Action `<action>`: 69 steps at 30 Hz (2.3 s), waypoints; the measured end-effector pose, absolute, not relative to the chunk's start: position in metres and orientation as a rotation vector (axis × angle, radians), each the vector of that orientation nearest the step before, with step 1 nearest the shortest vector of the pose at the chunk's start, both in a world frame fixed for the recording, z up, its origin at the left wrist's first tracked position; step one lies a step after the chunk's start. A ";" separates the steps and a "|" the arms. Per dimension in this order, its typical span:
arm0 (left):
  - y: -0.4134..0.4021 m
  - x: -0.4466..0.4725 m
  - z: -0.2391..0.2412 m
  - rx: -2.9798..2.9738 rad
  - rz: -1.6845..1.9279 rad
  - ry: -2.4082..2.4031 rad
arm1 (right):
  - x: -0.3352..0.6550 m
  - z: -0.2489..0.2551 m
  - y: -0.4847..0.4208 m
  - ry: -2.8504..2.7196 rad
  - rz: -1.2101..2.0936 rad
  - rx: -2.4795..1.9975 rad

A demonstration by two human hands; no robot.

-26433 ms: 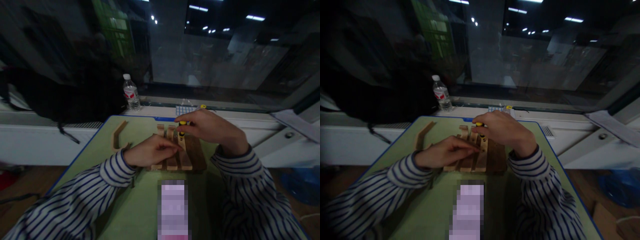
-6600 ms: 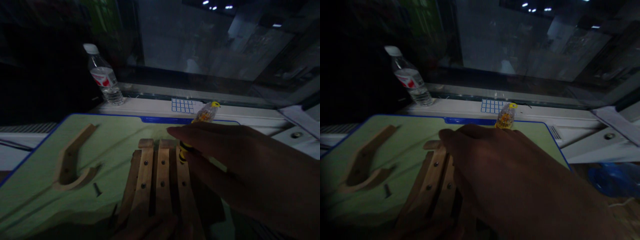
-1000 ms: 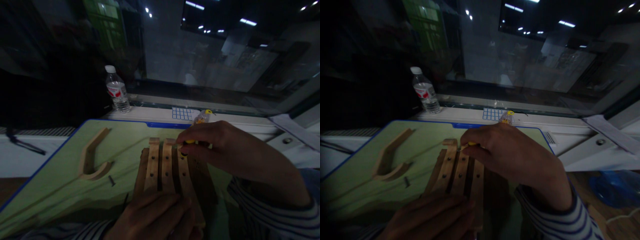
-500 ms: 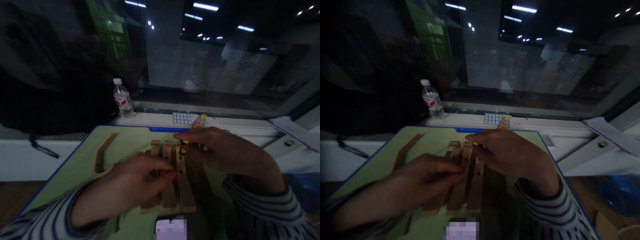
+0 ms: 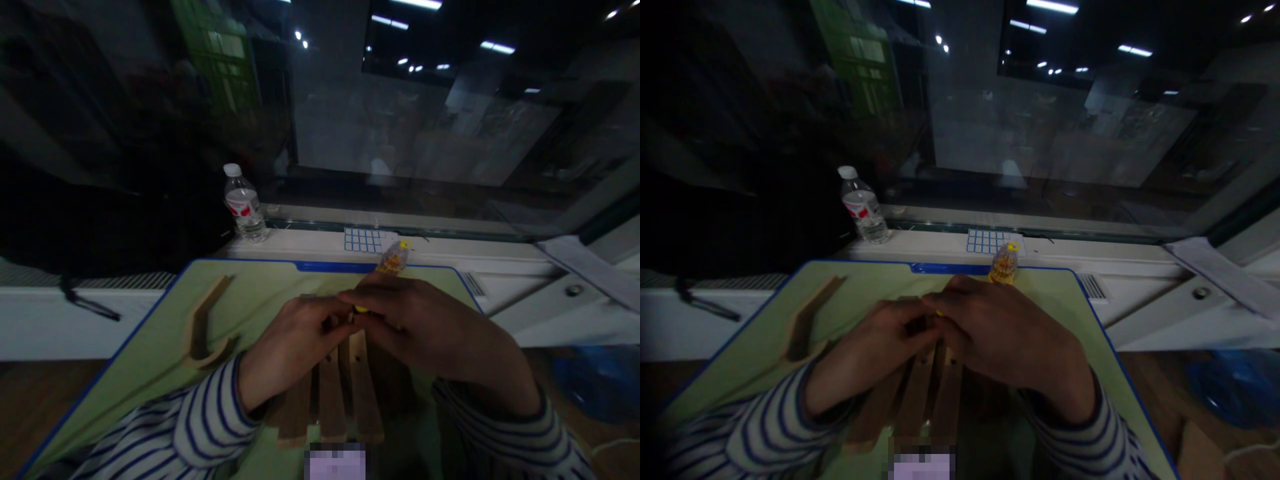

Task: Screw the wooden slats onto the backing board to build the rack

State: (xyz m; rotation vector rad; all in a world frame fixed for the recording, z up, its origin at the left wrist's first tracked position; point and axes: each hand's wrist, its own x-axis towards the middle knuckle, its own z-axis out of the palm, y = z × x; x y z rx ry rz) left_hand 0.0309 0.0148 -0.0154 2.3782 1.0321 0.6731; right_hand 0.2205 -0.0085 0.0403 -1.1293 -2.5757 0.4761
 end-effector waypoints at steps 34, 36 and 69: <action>0.021 0.038 -0.041 2.284 0.809 0.940 | 0.224 0.040 -0.005 -2.521 0.473 -1.119; 0.022 0.038 -0.042 2.252 0.796 0.913 | 0.224 0.040 -0.004 -2.513 0.484 -1.126; 0.020 0.035 -0.039 2.254 0.695 0.969 | 0.220 0.042 -0.003 -2.525 0.556 -1.292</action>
